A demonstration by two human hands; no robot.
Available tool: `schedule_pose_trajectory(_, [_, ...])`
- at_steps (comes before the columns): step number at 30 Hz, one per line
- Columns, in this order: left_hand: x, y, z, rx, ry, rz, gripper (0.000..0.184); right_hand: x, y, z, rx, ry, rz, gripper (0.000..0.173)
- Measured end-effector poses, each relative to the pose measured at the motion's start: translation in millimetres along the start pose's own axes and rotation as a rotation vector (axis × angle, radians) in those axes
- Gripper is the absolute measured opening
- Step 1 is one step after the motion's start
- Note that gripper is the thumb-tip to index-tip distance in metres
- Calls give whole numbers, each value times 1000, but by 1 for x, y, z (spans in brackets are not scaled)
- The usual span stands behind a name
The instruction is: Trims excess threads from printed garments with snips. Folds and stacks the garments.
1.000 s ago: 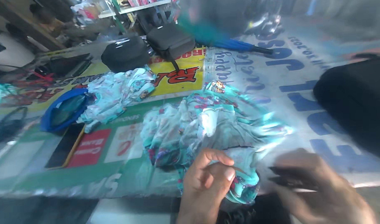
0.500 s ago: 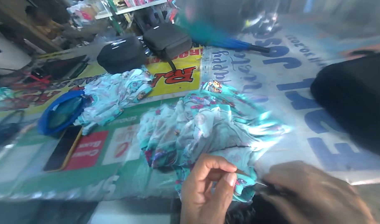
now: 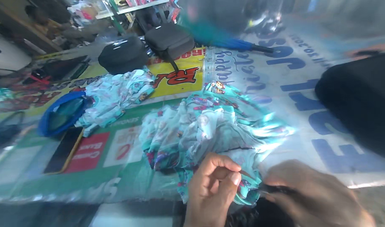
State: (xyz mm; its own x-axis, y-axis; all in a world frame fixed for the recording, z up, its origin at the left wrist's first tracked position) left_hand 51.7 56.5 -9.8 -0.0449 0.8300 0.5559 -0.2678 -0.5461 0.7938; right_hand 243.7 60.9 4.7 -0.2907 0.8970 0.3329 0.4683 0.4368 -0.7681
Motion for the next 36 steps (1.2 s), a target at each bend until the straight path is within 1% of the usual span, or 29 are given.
schedule_pose_trajectory(4, [-1, -4, -1, -52, 24, -35, 12, 1, 3, 5, 40, 15, -14, 14])
schedule_pose_trajectory(6, [-1, -4, -2, -47, 26, -39, 12, 2, 6, 7, 187, -20, 1, 14])
schedule_pose_trajectory(7, [-1, -4, -2, -49, 28, -38, 12, 3, 9, 9, 307, -62, 26, 17])
schedule_pose_trajectory(8, [-1, -4, -2, -51, 29, -34, 12, 5, 12, 11, 409, -101, 63, 23])
schedule_pose_trajectory(10, [-1, -6, -3, -46, 33, -28, 12, 9, 20, 19, 482, -157, 121, 37])
schedule_pose_trajectory(11, [-2, -6, -4, -42, 26, -25, 12, 10, 25, 24, 489, -169, 125, 36])
schedule_pose_trajectory(13, [-1, -6, -5, -17, -39, -12, 14, 13, 32, 30, 513, -161, 109, 23])
schedule_pose_trajectory(15, [-1, -3, -9, 94, -207, 16, 24, 15, 32, 29, 532, -94, 104, 11])
schedule_pose_trajectory(17, [-3, 1, -12, 270, -378, 80, 30, 16, 30, 22, 520, -17, 96, 8])
schedule_pose_trajectory(19, [-6, 3, -16, 431, -460, 140, 28, 15, 26, 16, 507, 26, 95, 10])
schedule_pose_trajectory(21, [-6, 5, -23, 442, -436, 180, 20, 13, 24, 18, 515, -14, 88, 17])
schedule_pose_trajectory(23, [-5, 8, -26, 359, -350, 213, 15, 10, 25, 30, 423, -127, 55, 27])
schedule_pose_trajectory(24, [-3, 9, -26, 334, -309, 223, 14, 8, 27, 38, 312, -141, 29, 27])
schedule_pose_trajectory(26, [-1, 10, -27, 367, -294, 261, 13, 5, 28, 48, 116, -49, -37, 16])
schedule_pose_trajectory(27, [-1, 10, -27, 478, -319, 301, 13, 3, 26, 47, 70, 16, -54, 13])
schedule_pose_trajectory(29, [-2, 13, -27, 804, -345, 415, 11, 0, 15, 39, -1, 132, -73, 13])
schedule_pose_trajectory(30, [-2, 14, -27, 866, -314, 445, 11, -3, 8, 37, -46, 159, -88, 12])
schedule_pose_trajectory(31, [0, 15, -28, 830, -259, 437, 11, -6, 1, 37, -93, 166, -107, 13])
schedule_pose_trajectory(32, [1, 15, -28, 701, -195, 395, 11, -8, -6, 39, -135, 159, -122, 13])
schedule_pose_trajectory(34, [4, 9, -25, 334, -66, 245, 12, -11, -17, 45, -205, 127, -123, 17])
schedule_pose_trajectory(36, [2, 1, -21, 43, 35, 109, 13, -12, -21, 48, -198, 109, -60, 27])
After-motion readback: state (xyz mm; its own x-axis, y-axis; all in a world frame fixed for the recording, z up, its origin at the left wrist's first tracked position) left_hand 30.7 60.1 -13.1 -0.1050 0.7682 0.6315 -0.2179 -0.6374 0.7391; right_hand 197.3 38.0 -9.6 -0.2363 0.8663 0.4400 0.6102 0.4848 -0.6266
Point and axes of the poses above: each hand's wrist, its own x-axis towards the middle knuckle, its own z-axis out of the palm, y = z × x, the point moved 4 cm from there along x, towards the middle knuckle, and after that the axes turned 15 degrees about z, right-handed, at the moved point
